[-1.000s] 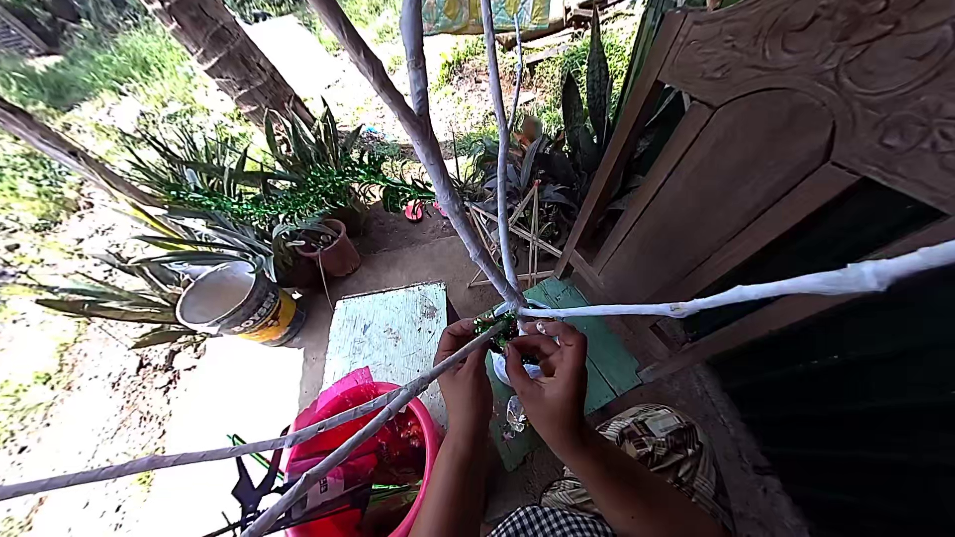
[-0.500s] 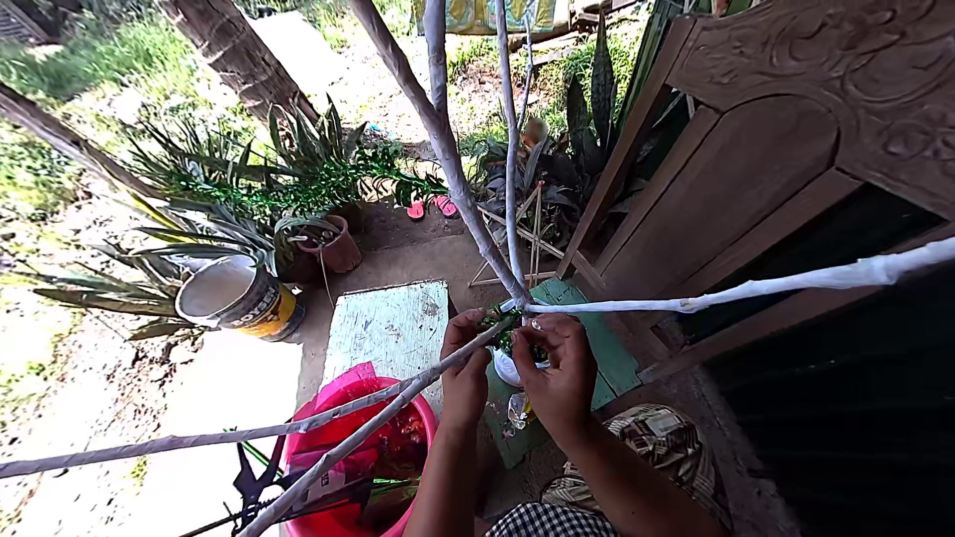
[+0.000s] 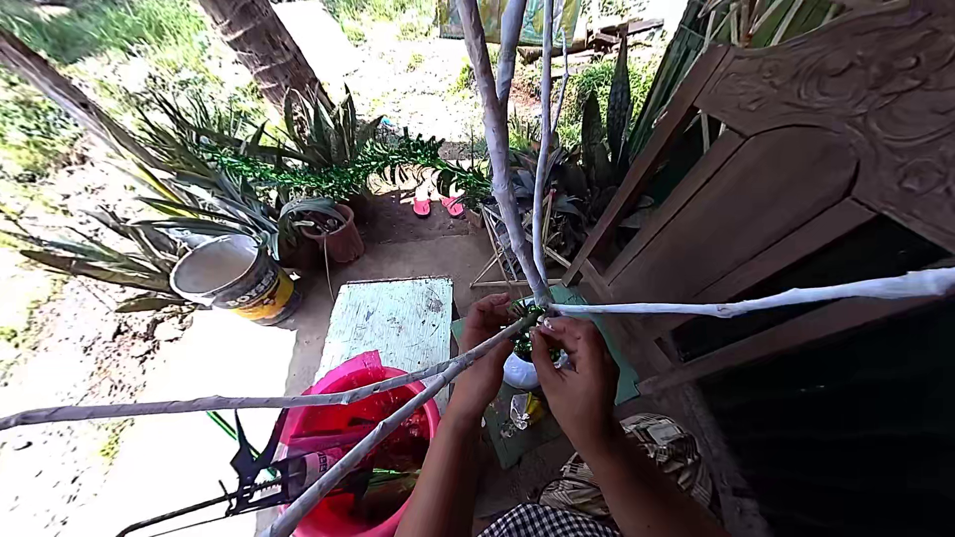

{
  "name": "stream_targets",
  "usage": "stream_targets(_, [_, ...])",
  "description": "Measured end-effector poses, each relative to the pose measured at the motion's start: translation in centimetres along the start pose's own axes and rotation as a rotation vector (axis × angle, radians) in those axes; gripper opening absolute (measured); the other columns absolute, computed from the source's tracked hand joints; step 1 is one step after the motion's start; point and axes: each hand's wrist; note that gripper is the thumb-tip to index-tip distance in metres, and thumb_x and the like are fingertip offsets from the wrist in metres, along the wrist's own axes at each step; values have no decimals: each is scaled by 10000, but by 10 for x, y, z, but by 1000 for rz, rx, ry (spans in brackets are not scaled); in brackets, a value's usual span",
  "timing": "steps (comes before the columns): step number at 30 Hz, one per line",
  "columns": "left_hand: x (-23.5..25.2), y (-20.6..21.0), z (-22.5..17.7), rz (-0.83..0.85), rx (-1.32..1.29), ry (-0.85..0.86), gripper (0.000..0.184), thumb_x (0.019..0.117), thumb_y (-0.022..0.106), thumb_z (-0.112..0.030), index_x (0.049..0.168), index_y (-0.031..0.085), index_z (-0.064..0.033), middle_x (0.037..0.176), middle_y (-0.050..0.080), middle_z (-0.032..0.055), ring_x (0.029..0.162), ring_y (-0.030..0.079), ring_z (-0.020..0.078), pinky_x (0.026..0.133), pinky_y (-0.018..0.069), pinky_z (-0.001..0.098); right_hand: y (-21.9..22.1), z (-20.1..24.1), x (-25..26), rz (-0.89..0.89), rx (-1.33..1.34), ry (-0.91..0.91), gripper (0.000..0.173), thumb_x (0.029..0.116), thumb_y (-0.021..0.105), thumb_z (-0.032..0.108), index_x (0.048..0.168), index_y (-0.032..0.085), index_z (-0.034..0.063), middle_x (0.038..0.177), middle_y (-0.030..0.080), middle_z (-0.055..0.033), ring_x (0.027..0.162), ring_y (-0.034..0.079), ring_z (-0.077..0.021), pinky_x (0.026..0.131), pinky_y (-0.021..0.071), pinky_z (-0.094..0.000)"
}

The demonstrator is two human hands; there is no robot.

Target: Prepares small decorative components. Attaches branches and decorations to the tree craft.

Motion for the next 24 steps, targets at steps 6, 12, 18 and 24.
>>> stream_targets(6, [4,-13,-3,84,-39,-43,312,989,529,-123,1292,605,-129,1046,717,-20,944,685,92,890,569,319,-5,0,8,13,-35,20,240,874,716,-9,1084,628,-83,994,694,-147,822,725,-90,775,629,-229])
stream_targets(12, [12,-20,-12,91,-67,-111,304,1005,503,-26,1291,588,-82,1026,726,24,842,707,113,816,602,315,-7,0,17,55,-110,30,276,898,700,11,1152,624,-63,993,697,-136,804,717,-76,769,620,-226])
stream_targets(18, [30,-19,-46,160,189,-270,345,918,702,-1,1242,616,-87,915,728,17,694,681,61,638,586,212,-11,6,28,117,-181,43,291,912,688,20,1193,628,-31,997,703,-127,813,721,-100,754,621,-242])
stream_targets(24, [38,-13,-56,209,285,-301,345,869,710,115,1169,647,-41,862,723,38,685,671,47,654,570,194,-12,13,39,194,-203,13,325,905,688,-7,1220,611,-29,989,701,-116,820,707,-114,752,610,-249])
Point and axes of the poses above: each hand's wrist, its own x-axis towards the middle knuckle, its own y-axis out of the palm, z = x × y
